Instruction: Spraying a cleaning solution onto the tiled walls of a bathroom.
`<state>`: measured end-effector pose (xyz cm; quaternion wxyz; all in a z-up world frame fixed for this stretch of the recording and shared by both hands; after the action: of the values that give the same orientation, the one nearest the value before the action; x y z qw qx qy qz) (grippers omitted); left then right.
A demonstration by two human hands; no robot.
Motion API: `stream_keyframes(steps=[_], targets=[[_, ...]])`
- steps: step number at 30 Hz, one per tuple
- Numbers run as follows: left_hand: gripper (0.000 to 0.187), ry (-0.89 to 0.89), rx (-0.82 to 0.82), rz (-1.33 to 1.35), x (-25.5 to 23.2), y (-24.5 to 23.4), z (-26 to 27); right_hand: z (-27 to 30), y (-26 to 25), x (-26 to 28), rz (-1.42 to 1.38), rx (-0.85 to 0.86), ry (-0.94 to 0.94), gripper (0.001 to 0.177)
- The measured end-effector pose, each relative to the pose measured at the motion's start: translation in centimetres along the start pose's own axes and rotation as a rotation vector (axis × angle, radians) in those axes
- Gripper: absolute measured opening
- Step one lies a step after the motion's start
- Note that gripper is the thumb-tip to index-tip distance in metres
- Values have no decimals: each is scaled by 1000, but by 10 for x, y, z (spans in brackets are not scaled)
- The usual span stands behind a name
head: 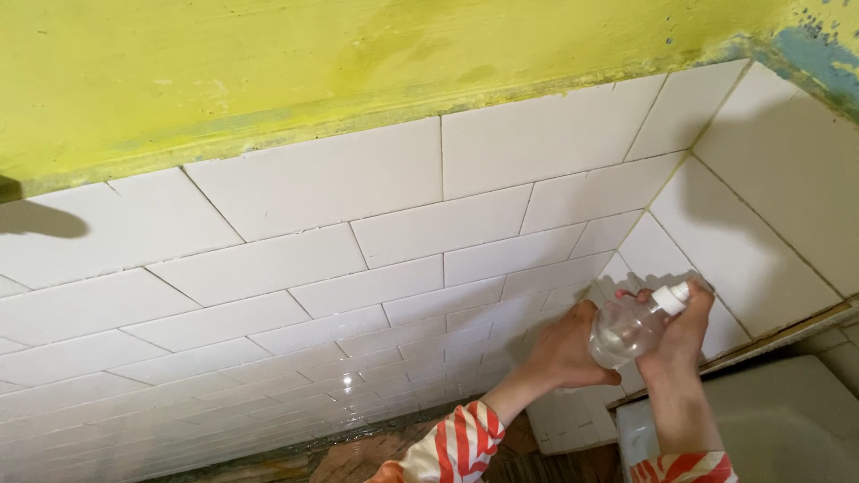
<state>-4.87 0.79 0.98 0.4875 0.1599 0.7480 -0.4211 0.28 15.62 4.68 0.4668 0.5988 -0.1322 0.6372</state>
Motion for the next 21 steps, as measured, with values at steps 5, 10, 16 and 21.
stream_keyframes(steps=[5,10,16,21], targets=[[86,-33,23,25,9,10,11,10,-1,-4,-3,-26,86,41],[87,-44,72,28,8,8,18,17,-15,-22,28,-48,-20,45],[87,-30,64,0,6,14,24,31,-19,-17,-8,-110,17,42],[88,-10,142,-42,-10,9,29,40,-32,-20,-74,-104,24,52]])
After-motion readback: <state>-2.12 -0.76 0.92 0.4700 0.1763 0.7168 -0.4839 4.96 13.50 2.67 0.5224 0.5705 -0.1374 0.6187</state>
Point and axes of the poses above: each hand's wrist, its own z-axis away from the middle knuckle, its own y-axis out of the palm, x = y × z, the point moved 1 cm from there along -z, towards the middle knuckle, and after that the axes turned 6 degrees about z, right-handed, at the moved point
